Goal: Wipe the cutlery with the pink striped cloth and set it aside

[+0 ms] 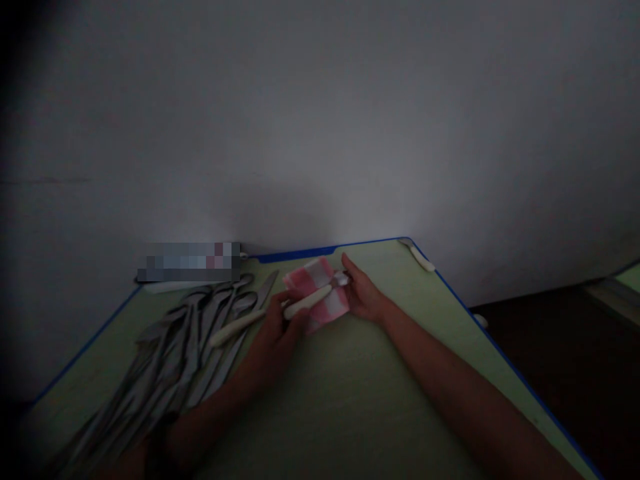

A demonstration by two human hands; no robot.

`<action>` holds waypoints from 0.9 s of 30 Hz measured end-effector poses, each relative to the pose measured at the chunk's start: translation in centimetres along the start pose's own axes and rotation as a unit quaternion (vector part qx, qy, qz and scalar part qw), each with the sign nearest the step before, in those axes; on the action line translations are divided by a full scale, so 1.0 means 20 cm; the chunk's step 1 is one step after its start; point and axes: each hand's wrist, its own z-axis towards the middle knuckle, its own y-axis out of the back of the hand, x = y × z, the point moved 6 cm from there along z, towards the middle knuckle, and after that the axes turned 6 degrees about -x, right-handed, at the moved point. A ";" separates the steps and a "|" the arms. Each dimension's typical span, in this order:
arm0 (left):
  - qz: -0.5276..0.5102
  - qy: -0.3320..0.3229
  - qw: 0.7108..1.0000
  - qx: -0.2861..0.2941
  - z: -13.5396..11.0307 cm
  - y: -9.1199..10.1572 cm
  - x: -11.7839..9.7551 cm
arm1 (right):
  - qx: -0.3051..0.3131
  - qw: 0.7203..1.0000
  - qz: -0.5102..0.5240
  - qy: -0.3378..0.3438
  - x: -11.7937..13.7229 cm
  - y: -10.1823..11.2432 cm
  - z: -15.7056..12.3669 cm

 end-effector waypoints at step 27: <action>-0.036 0.037 0.995 0.081 -0.01 -0.05 0.00 | -0.038 0.989 -0.141 0.037 -0.01 0.02 -0.01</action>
